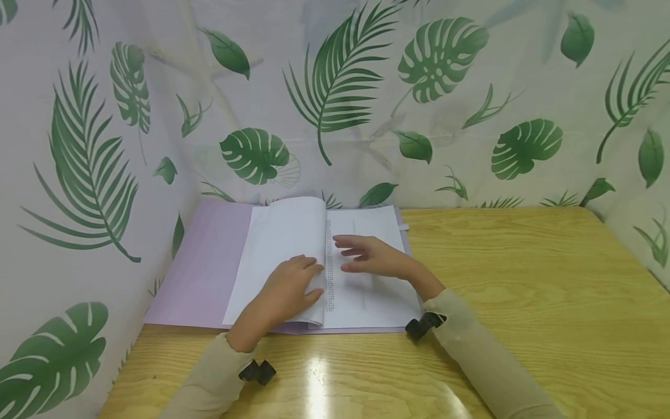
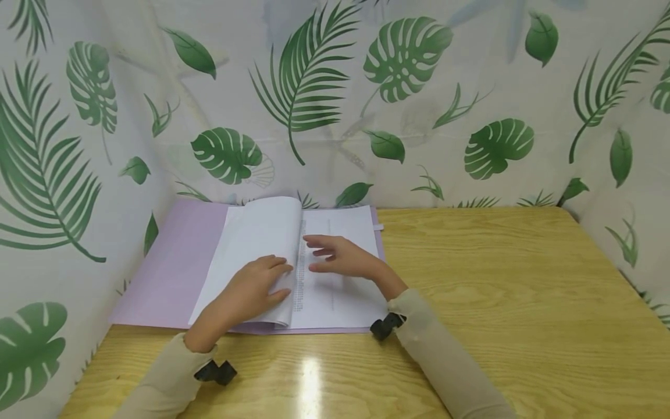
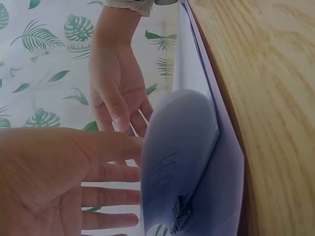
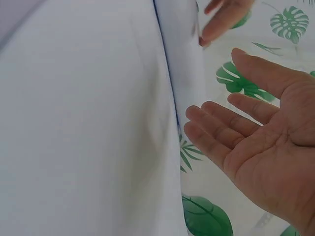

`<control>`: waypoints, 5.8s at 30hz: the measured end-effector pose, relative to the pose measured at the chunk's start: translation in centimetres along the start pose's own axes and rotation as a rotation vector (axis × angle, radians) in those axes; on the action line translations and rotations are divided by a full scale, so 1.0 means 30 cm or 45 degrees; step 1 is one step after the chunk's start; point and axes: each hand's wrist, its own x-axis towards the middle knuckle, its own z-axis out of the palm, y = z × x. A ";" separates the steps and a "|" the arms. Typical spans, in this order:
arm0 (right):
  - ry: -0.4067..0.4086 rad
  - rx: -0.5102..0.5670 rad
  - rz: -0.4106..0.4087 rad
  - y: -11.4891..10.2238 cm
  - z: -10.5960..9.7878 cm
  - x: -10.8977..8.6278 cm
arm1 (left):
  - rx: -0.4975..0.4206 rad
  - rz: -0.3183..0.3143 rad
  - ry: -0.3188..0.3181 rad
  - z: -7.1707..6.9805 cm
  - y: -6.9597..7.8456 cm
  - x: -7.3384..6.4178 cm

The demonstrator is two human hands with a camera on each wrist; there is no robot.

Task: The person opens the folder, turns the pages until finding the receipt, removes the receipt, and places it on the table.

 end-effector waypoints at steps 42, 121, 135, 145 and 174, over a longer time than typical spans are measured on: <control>0.302 -0.069 0.222 0.130 -0.232 -0.119 | -0.076 -0.007 -0.229 0.013 -0.008 -0.010; 0.354 0.053 0.286 0.172 -0.252 -0.126 | -0.102 -0.042 -0.349 0.013 -0.018 -0.011; 0.368 0.056 0.267 0.171 -0.251 -0.120 | -0.096 -0.036 -0.350 0.017 -0.022 -0.007; 0.434 0.135 0.277 0.178 -0.259 -0.120 | -0.090 -0.030 -0.349 0.015 -0.017 -0.009; 0.402 0.114 0.275 0.166 -0.251 -0.118 | -0.104 -0.046 -0.364 0.014 -0.013 -0.007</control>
